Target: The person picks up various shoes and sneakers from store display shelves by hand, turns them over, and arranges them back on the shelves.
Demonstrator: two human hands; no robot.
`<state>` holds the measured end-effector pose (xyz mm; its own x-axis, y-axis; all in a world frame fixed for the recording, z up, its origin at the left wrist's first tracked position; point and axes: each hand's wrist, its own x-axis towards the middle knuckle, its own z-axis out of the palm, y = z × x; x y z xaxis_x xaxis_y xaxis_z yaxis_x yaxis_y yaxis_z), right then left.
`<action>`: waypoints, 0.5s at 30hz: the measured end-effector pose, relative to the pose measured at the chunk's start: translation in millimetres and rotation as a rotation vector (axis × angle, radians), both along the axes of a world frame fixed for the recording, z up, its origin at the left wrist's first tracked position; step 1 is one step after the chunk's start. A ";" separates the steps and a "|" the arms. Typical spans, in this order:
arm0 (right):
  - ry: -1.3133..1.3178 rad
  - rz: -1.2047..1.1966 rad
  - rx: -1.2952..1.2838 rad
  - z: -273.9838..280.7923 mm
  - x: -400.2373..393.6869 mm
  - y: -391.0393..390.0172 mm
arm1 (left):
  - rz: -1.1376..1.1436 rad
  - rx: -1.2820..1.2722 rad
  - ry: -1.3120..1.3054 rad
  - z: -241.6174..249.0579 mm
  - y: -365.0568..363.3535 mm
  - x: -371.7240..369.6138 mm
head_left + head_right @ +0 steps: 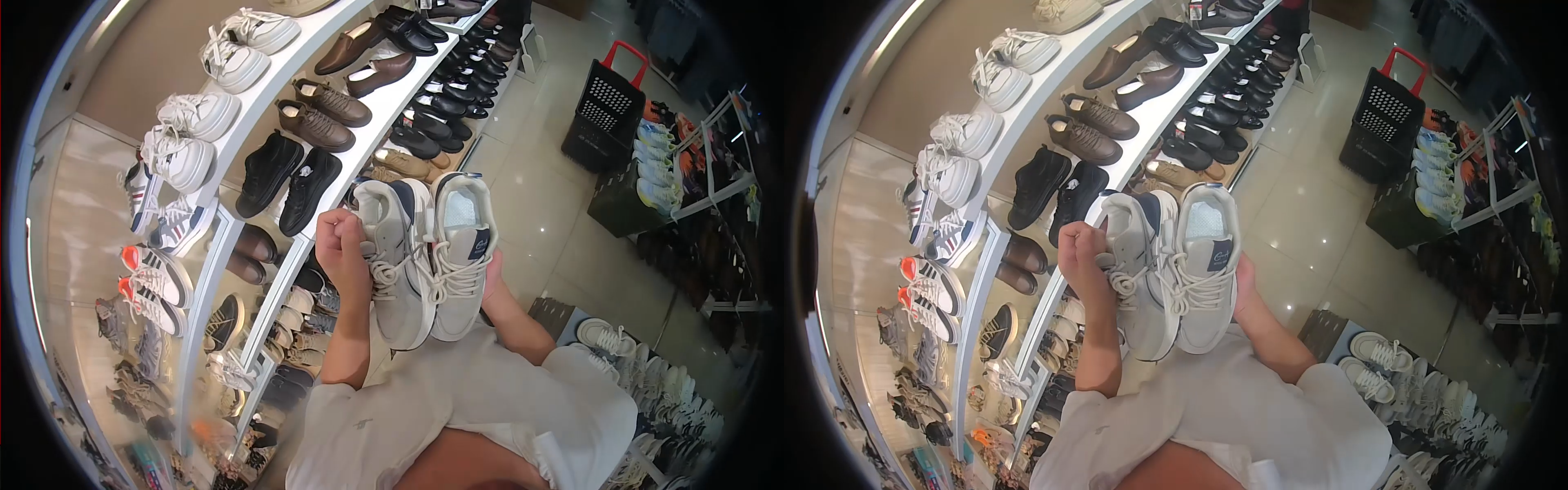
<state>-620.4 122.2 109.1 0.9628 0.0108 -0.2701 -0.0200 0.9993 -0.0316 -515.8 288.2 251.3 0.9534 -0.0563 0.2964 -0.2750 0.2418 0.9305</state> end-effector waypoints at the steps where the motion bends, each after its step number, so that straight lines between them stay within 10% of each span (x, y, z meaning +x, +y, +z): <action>1: -0.005 0.007 -0.010 1.2 -1.4 -5.9 | -0.008 0.010 0.011 2.6 -3.6 0.8; 6: -0.225 -0.131 -0.102 -22.9 -17.3 -35.8 | -0.173 -0.256 -0.068 -9.8 -22.1 15.0; 10: -0.429 -0.117 -0.048 -26.0 -21.7 -54.9 | 0.202 -0.161 0.086 -12.2 -49.6 23.2; 12: -0.469 -0.124 -0.068 -18.6 -22.9 -61.6 | -0.214 -0.175 0.673 -18.4 -51.2 33.0; 15: -0.397 -0.194 -0.142 -10.3 -16.3 -77.5 | -0.520 -0.138 0.836 -12.9 -57.4 52.4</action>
